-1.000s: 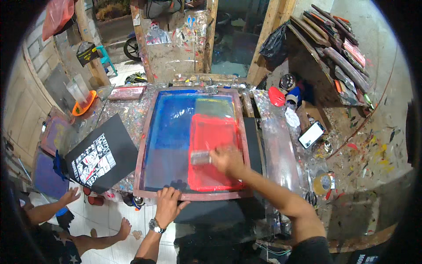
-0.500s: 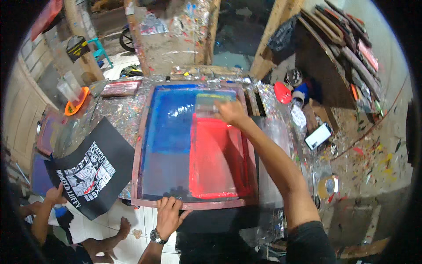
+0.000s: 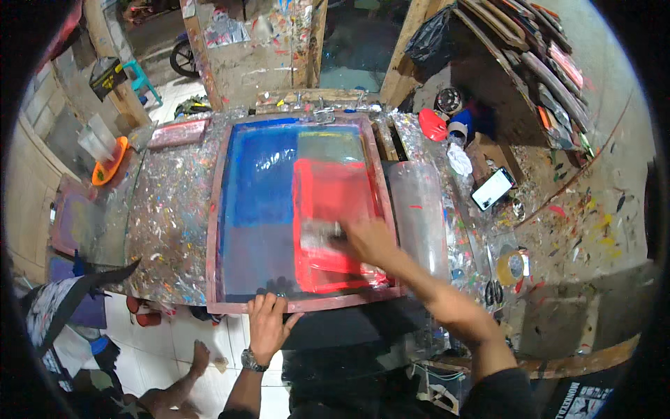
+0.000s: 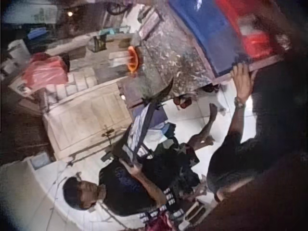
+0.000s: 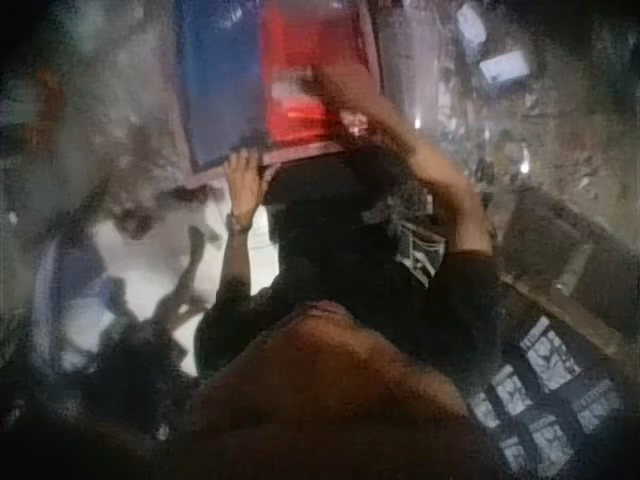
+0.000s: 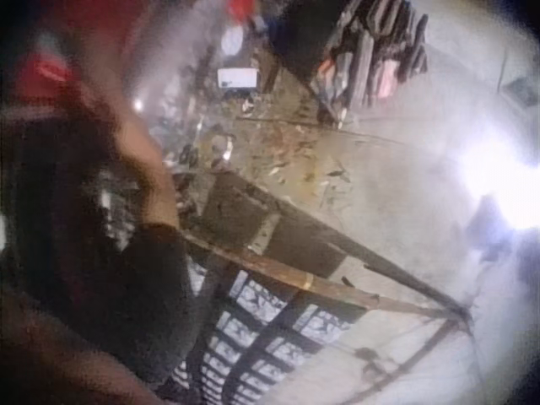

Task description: The person performs screen printing by aligning a black t-shirt on a station, applying ink using a squeegee through a mesh screen, and repeating the process for multiple shirts.

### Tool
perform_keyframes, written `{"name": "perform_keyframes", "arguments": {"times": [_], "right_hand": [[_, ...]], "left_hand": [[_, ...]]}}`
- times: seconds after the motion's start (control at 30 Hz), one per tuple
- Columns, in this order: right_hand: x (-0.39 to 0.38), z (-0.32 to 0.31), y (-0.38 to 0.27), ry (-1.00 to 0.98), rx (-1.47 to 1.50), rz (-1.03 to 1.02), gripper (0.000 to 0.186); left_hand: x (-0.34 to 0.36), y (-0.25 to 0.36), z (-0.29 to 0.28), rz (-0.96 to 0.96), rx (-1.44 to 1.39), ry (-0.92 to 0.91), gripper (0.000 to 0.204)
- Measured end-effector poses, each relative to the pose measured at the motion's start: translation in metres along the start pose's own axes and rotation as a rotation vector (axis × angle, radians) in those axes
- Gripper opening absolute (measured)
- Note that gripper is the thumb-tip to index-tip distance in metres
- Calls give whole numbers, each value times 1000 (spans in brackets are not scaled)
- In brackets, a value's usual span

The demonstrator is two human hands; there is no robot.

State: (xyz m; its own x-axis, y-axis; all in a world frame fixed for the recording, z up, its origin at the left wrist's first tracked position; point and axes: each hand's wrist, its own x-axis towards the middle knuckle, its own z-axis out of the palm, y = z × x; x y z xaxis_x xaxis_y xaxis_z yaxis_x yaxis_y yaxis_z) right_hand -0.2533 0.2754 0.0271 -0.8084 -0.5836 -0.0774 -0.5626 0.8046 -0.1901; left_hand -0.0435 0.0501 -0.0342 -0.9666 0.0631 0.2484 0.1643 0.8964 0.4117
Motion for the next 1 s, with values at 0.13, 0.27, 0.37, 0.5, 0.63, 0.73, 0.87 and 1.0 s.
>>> {"name": "perform_keyframes", "arguments": {"times": [0.13, 0.27, 0.37, 0.5, 0.63, 0.73, 0.87, 1.0], "right_hand": [[132, 11, 74, 468, -208, -142, 40], [141, 12, 73, 393, -230, -193, 58], [48, 35, 44, 333, -172, -177, 56], [-66, 46, -3, 130, -140, -183, 42], [-103, 43, -11, 241, -79, -202, 45], [-113, 19, -27, 369, -83, -173, 48], [-120, -4, -61, 682, -74, -60, 58], [-103, -58, -42, 1057, -211, -61, 61]], "left_hand": [[0, 1, 6, 43, 10, 35, 39], [-4, -1, 1, 0, 52, 1, 43], [-4, 4, -3, -39, 2, -38, 40], [0, 4, -6, -47, -19, -74, 39], [6, 14, -4, 13, 17, 15, 41], [13, 14, -14, 35, 30, 10, 40], [24, 11, -64, 139, 86, 48, 45], [82, 61, -121, 244, 206, 439, 38]]}}
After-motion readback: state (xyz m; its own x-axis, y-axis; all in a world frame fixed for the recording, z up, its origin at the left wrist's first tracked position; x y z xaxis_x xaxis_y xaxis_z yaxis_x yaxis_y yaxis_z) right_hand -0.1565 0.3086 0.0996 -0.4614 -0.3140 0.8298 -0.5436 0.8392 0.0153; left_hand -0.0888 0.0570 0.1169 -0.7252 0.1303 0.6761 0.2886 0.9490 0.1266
